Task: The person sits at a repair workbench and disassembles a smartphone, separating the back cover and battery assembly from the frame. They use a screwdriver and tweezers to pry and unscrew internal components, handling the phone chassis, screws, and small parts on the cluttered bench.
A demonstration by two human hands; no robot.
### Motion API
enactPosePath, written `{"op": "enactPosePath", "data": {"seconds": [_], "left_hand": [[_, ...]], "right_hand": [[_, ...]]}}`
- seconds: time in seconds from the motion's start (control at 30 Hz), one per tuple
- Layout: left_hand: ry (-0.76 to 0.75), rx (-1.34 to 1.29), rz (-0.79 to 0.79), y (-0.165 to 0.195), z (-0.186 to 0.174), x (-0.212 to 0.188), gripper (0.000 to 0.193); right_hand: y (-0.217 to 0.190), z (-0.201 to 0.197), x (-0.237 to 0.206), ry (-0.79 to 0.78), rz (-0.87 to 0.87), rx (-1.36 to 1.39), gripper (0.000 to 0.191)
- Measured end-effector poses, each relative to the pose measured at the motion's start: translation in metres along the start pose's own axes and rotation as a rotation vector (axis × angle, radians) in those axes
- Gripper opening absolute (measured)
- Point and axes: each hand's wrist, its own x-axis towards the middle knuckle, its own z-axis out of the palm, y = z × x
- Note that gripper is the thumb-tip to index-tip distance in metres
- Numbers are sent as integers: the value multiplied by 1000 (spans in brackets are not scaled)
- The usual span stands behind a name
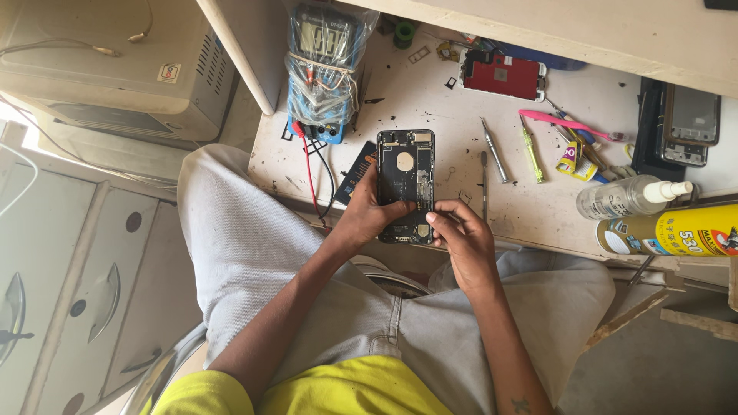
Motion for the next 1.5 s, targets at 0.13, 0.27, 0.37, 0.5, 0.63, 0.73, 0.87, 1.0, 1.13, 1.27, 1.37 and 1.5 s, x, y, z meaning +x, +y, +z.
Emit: {"op": "enactPosePath", "data": {"seconds": [0.13, 0.27, 0.37, 0.5, 0.63, 0.73, 0.87, 1.0, 1.13, 1.27, 1.37, 1.5], "left_hand": [[13, 13, 11, -2, 0, 1, 62], [15, 22, 21, -5, -1, 2, 63], [16, 30, 27, -8, -2, 3, 63], [11, 39, 48, -12, -3, 4, 61], [21, 44, 45, -13, -2, 4, 59], [31, 63, 45, -12, -1, 3, 60], [37, 39, 48, -12, 1, 1, 62], [27, 57, 81, -14, 1, 1, 63], [4, 9, 87, -18, 0, 3, 64], [-8, -30, 77, -24, 2, 4, 61], [-37, -72, 108, -32, 4, 3, 60], [-63, -31, 152, -40, 7, 3, 60]], "right_hand": [[1, 0, 1, -21, -26, -2, 12], [2, 0, 1, -12, -41, -35, 12], [3, 0, 1, -10, -52, -43, 12], [4, 1, 2, 2, -41, -43, 12], [5, 0, 2, -12, -61, -56, 12], [4, 1, 2, -22, -64, -44, 11], [4, 2, 1, -3, -36, -64, 11], [4, 2, 0, -18, -38, -39, 10], [6, 4, 1, 25, -51, -67, 10], [10, 6, 2, 101, -108, -107, 12], [11, 6, 3, 128, -127, -117, 13], [10, 10, 3, 183, -259, -307, 12]]}}
